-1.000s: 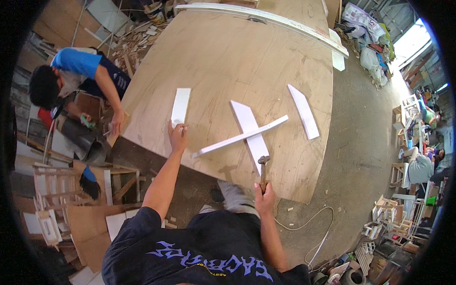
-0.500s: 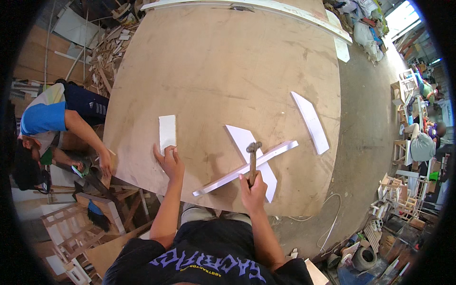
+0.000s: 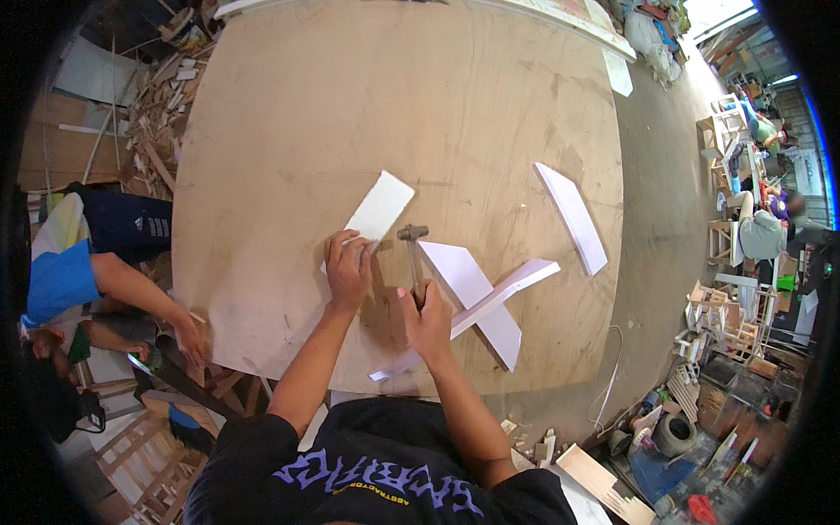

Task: The person assembles pieces of a model airplane, using a hammer to tap pieces together and reaching into boxes to select small components.

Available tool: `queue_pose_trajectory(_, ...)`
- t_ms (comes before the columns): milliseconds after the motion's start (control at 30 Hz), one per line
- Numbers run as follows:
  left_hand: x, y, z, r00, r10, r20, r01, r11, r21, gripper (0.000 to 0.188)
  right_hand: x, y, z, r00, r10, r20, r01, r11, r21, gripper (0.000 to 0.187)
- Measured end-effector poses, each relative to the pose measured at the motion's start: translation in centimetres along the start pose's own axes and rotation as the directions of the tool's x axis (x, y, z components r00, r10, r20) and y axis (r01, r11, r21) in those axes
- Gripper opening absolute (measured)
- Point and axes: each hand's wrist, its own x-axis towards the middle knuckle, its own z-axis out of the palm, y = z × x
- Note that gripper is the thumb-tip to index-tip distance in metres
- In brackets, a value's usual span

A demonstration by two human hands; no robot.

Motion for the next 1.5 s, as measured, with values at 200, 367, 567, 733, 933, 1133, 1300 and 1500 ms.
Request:
queue_pose_trajectory(200, 0.4, -1.5, 0.4, 0.996, -0.064, -0.064, 0.063, 0.998, -0.014, 0.007, 4.0, -1.5, 0.7, 0.988, 0.129, 0.08, -0.123, 0.989, -0.078, 0.032)
queue_pose_trajectory(367, 0.6, -1.8, 0.5, 0.997, -0.044, -0.066, 0.044, 0.999, 0.012, 0.01, 8.7, -1.1, 3.7, 0.994, -0.089, 0.071, 0.099, 0.981, -0.167, 0.028)
queue_pose_trajectory(567, 0.8, -1.7, 0.9, 0.989, -0.131, -0.066, 0.128, 0.991, -0.045, 0.013, 13.1, 0.4, 6.8, 0.935, -0.279, 0.218, 0.299, 0.952, -0.063, 0.024)
queue_pose_trajectory(733, 0.7, -1.5, 0.9, 0.988, -0.131, -0.087, 0.13, 0.991, -0.018, 0.014, 13.7, 0.6, 7.2, 0.926, -0.204, 0.317, 0.224, 0.974, -0.025, 0.023)
queue_pose_trajectory(933, 0.8, -1.7, 1.0, 0.991, -0.047, -0.123, 0.053, 0.997, 0.047, 0.012, 14.6, 0.7, 6.7, 0.842, -0.36, 0.402, 0.437, 0.892, -0.117, 0.021)
queue_pose_trajectory(1133, 1.5, -2.0, 0.3, 0.996, -0.082, -0.03, 0.081, 0.997, -0.004, 0.012, 15.4, 0.4, 6.4, 0.832, -0.257, 0.491, 0.353, 0.929, -0.112, 0.023)
queue_pose_trajectory(1300, 1.8, -2.4, 0.8, 0.997, -0.032, -0.069, 0.028, 0.999, -0.047, 0.016, 15.2, -0.1, 6.3, 0.85, -0.221, 0.478, 0.295, 0.952, -0.085, 0.022)
queue_pose_trajectory(1500, 1.5, -2.2, 0.7, 0.998, -0.052, -0.024, 0.05, 0.997, -0.058, 0.018, 14.1, 2.0, 6.8, 0.886, -0.312, 0.343, 0.354, 0.933, -0.068, 0.02)
